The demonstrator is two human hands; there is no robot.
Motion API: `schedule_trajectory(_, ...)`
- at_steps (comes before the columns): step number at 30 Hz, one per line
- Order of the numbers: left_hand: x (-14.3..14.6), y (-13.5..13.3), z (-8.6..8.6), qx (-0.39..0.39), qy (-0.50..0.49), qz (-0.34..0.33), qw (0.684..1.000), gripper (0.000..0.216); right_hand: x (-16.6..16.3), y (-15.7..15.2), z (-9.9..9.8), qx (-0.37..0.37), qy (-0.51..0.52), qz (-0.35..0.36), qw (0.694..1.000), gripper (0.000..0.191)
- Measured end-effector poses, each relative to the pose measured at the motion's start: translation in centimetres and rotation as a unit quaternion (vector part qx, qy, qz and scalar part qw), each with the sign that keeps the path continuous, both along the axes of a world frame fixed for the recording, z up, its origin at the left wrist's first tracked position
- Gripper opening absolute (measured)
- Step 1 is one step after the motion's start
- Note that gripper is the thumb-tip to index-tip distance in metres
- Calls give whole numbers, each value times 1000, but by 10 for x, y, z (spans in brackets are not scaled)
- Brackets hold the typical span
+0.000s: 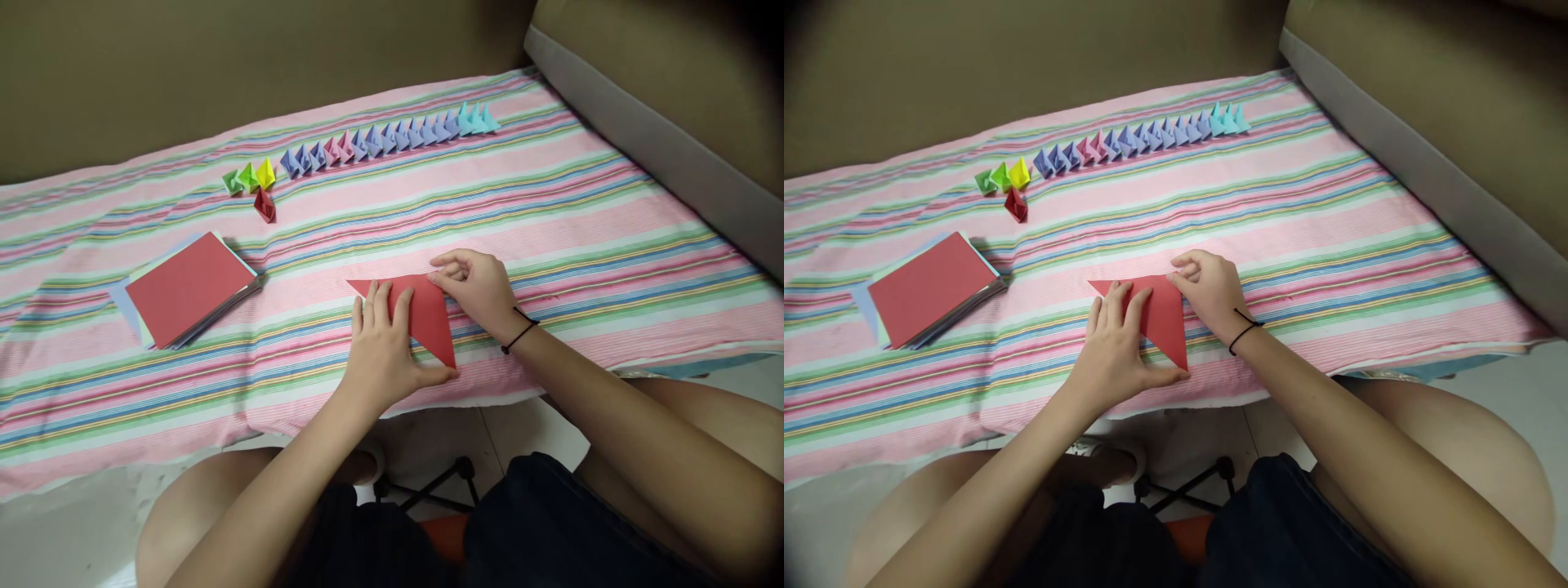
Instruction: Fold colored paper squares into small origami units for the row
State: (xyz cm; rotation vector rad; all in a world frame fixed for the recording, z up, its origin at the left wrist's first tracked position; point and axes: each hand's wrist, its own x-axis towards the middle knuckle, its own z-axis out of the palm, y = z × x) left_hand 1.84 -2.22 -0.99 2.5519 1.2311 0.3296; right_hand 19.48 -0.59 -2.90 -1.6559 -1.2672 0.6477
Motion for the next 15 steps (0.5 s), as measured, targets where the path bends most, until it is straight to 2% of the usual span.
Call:
schedule_trajectory(3,-2,-3,-2,10,-2,-29,1000,121,0,1,0,-5,0,3,1000,23)
schedule_trajectory(5,-4,-5,-3,27,-13,-67,997,116,1,1,1,-14,12,6,1000,25)
schedule_trajectory(7,-6,-7,-4,53,-35,-116,991,99,2,2,4,-24,42,9,999,26)
schedule_trajectory(11,-9,-6,-5,144,-130,-196,961,45,4,2,17,-46,171,7,984,24)
schedule_trajectory(15,-14,1,6,242,-219,-221,919,25,4,-1,39,-68,287,7,955,19)
